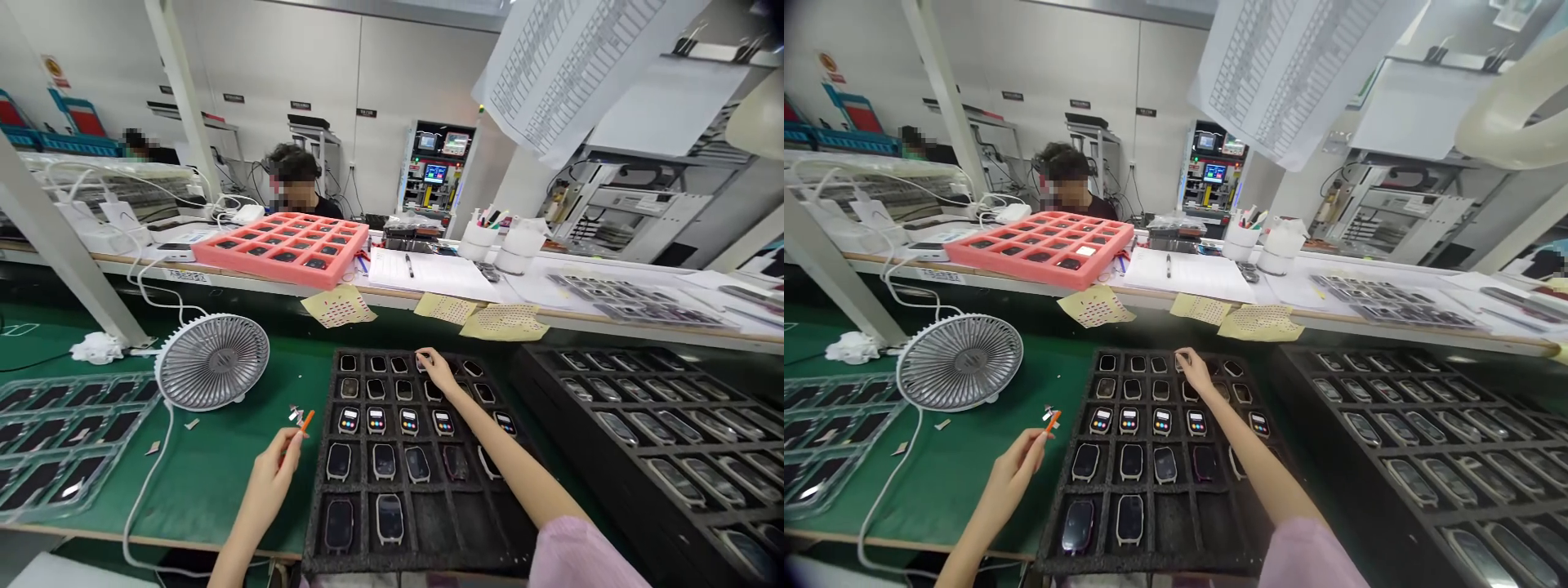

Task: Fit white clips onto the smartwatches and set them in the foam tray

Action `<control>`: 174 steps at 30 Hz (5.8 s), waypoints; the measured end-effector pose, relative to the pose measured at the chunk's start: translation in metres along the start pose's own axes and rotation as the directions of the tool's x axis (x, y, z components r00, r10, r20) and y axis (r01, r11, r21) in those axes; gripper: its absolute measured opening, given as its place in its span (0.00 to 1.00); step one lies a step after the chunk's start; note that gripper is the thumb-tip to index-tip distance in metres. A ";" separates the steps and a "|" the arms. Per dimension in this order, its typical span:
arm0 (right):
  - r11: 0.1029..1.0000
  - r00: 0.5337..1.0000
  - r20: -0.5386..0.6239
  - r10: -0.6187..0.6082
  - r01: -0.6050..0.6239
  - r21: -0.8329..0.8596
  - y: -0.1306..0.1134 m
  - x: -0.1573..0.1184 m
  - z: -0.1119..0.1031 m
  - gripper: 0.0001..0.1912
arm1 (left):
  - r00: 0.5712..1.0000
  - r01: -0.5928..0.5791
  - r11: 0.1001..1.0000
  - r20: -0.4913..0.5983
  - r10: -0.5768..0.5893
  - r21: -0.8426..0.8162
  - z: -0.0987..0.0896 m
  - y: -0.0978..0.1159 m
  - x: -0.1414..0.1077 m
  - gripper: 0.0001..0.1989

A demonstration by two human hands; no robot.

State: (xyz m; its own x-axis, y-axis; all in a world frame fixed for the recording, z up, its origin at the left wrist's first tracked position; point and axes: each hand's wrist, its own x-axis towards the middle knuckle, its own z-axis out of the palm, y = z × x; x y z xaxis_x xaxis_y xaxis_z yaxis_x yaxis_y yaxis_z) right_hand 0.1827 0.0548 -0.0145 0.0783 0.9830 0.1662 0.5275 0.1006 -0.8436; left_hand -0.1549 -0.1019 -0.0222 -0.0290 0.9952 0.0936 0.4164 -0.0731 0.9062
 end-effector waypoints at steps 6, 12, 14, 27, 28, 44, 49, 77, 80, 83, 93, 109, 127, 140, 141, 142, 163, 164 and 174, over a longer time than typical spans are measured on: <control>0.811 0.964 0.254 -0.075 -0.090 0.578 -0.065 -0.068 0.034 0.15 | 0.938 0.096 0.936 0.346 0.029 -0.339 0.051 0.051 0.002 0.23; 0.497 0.875 0.473 -0.103 -0.367 0.786 -0.111 -0.109 0.048 0.10 | 0.939 0.108 0.874 0.337 0.068 -0.474 0.070 0.073 0.002 0.23; 0.488 0.883 0.459 -0.099 -0.359 0.796 -0.114 -0.111 0.048 0.10 | 0.941 0.100 0.869 0.330 0.075 -0.484 0.068 0.074 -0.001 0.23; 0.366 0.882 0.465 -0.082 -0.407 0.837 -0.112 -0.112 0.053 0.11 | 0.934 0.077 0.900 0.347 0.085 -0.428 0.067 0.073 0.001 0.23; 0.356 0.880 0.467 -0.083 -0.412 0.839 -0.112 -0.112 0.054 0.11 | 0.934 0.074 0.901 0.346 0.087 -0.427 0.067 0.073 0.001 0.23; 0.260 0.793 0.604 -0.080 -0.568 0.781 -0.116 -0.116 0.059 0.15 | 0.949 0.090 0.886 0.310 0.063 -0.454 0.063 0.068 0.001 0.25; 0.258 0.813 0.579 -0.055 -0.549 0.795 -0.112 -0.116 0.060 0.14 | 0.945 0.164 0.861 0.328 0.003 -0.482 0.063 0.064 0.003 0.26; 0.952 0.998 -0.026 -0.057 0.047 -0.302 0.034 0.015 -0.026 0.05 | 0.982 0.165 0.778 -0.024 -0.189 0.607 -0.002 0.008 0.023 0.14; 0.931 0.996 -0.093 -0.005 -0.029 -0.363 0.046 0.017 -0.044 0.04 | 0.973 0.197 0.740 -0.034 -0.230 0.643 -0.003 0.004 0.025 0.14; 0.931 0.995 -0.098 0.035 -0.068 -0.360 0.056 0.021 -0.054 0.04 | 0.972 0.197 0.720 -0.034 -0.234 0.666 -0.003 0.005 0.027 0.13; 0.996 1.000 -0.028 0.013 -0.011 0.084 0.068 0.004 -0.072 0.19 | 0.987 0.150 0.887 -0.019 -0.158 0.436 0.001 0.025 0.021 0.16; 0.372 0.892 0.452 -0.030 -0.409 0.833 -0.097 -0.110 0.031 0.08 | 0.892 0.124 0.917 0.448 0.064 -0.379 0.076 0.094 0.007 0.20; 0.222 0.824 0.560 -0.089 -0.531 0.818 -0.107 -0.105 0.036 0.16 | 0.913 0.120 0.887 0.401 0.078 -0.446 0.075 0.090 0.010 0.21; 0.147 0.766 0.642 -0.034 -0.632 0.761 -0.096 -0.114 0.044 0.15 | 0.898 0.223 0.833 0.438 0.026 -0.506 0.086 0.082 0.008 0.24; 0.147 0.769 0.639 -0.031 -0.629 0.764 -0.095 -0.114 0.044 0.16 | 0.895 0.233 0.830 0.445 0.020 -0.506 0.085 0.081 0.008 0.24; 0.151 0.773 0.633 -0.029 -0.623 0.768 -0.095 -0.113 0.044 0.17 | 0.893 0.241 0.831 0.449 0.012 -0.502 0.085 0.080 0.009 0.24; 0.998 0.985 -0.161 -0.060 0.057 -0.020 0.017 -0.007 -0.046 0.12 | 0.999 0.042 0.995 -0.033 -0.039 0.090 0.016 0.030 0.035 0.24; 0.997 0.983 -0.178 -0.055 0.046 -0.058 0.027 0.001 -0.053 0.12 | 0.997 0.055 0.989 -0.055 -0.048 0.137 0.011 0.025 0.034 0.24; 0.941 0.974 -0.226 0.000 -0.077 -0.330 0.076 0.012 -0.072 0.06 | 0.995 0.099 0.938 -0.062 -0.083 0.332 -0.003 0.012 0.029 0.22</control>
State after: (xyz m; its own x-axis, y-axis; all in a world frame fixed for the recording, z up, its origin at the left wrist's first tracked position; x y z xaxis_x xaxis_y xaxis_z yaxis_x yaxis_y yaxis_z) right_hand 0.2845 0.0635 -0.0398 0.2674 0.9229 0.2771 0.7693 -0.0313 -0.6381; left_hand -0.1533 -0.0740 -0.0080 -0.1202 0.9918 0.0434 0.6897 0.0520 0.7222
